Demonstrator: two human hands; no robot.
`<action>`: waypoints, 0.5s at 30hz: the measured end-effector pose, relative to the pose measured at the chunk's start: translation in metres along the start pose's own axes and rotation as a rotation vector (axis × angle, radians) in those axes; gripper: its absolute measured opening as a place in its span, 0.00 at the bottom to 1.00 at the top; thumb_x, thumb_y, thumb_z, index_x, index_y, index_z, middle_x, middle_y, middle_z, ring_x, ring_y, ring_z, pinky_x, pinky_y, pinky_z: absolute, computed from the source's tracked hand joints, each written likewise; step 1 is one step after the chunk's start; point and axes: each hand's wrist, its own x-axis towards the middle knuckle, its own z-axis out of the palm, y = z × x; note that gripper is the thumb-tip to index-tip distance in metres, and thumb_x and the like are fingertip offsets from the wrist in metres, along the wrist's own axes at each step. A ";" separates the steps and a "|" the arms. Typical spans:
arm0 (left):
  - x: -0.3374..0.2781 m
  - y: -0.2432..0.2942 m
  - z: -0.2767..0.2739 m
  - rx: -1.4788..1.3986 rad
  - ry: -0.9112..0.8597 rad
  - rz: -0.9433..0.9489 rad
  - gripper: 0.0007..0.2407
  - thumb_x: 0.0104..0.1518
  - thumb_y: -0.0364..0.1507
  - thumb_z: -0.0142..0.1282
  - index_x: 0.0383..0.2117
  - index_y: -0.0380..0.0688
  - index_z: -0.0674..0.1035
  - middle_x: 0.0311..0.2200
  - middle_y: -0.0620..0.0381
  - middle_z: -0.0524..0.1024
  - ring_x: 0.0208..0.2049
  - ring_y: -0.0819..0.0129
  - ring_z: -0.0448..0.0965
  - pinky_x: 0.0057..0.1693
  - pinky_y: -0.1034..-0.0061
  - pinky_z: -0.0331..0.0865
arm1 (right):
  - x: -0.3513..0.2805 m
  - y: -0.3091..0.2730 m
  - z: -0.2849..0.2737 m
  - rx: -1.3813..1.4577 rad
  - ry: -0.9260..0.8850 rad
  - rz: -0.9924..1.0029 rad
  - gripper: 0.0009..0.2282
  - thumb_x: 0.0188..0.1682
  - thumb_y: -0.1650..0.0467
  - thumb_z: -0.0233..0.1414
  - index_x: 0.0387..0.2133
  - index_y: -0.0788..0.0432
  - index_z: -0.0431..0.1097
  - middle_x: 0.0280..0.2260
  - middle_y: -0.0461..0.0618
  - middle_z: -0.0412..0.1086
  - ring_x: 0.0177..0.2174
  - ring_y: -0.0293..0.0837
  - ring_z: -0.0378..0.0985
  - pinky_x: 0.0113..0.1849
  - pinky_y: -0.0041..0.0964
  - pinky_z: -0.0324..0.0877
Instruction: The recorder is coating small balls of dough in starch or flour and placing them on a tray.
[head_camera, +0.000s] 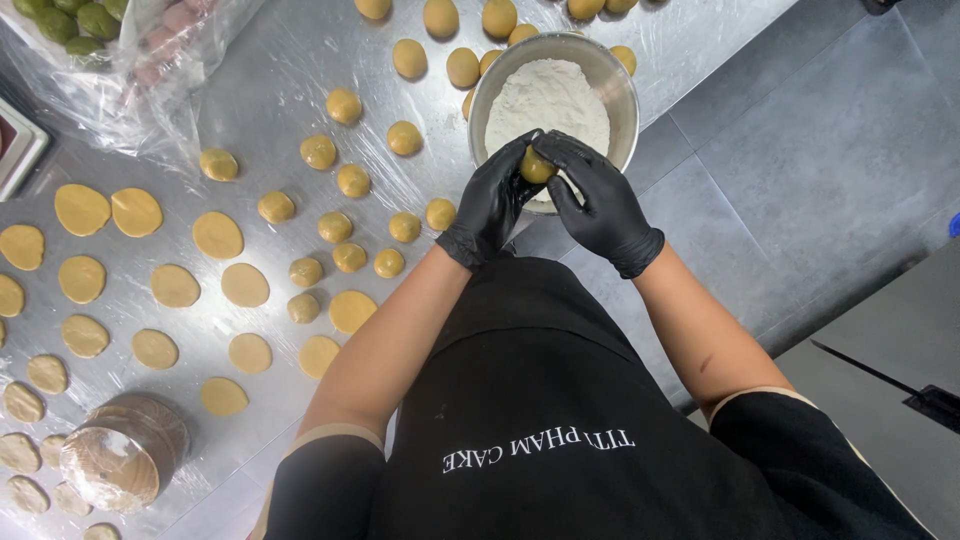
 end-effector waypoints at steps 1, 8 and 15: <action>0.001 -0.002 -0.001 0.002 -0.002 -0.001 0.17 0.71 0.31 0.44 0.62 0.35 0.71 0.56 0.50 0.74 0.56 0.64 0.75 0.61 0.69 0.70 | 0.000 0.000 0.000 -0.001 0.003 0.000 0.17 0.53 0.79 0.52 0.57 0.67 0.68 0.57 0.64 0.70 0.60 0.57 0.70 0.61 0.47 0.65; -0.001 -0.005 0.003 0.033 0.075 0.009 0.17 0.69 0.32 0.46 0.59 0.35 0.74 0.53 0.49 0.76 0.53 0.65 0.77 0.58 0.69 0.73 | -0.010 -0.009 0.003 -0.109 0.091 0.025 0.16 0.55 0.78 0.52 0.57 0.65 0.69 0.56 0.61 0.71 0.60 0.57 0.72 0.61 0.48 0.68; 0.007 -0.015 -0.009 -0.057 0.106 0.056 0.15 0.69 0.30 0.47 0.58 0.36 0.75 0.52 0.50 0.77 0.52 0.63 0.77 0.57 0.68 0.73 | -0.015 -0.010 0.007 -0.273 0.038 -0.104 0.16 0.51 0.76 0.56 0.53 0.64 0.72 0.55 0.63 0.72 0.57 0.57 0.74 0.61 0.51 0.64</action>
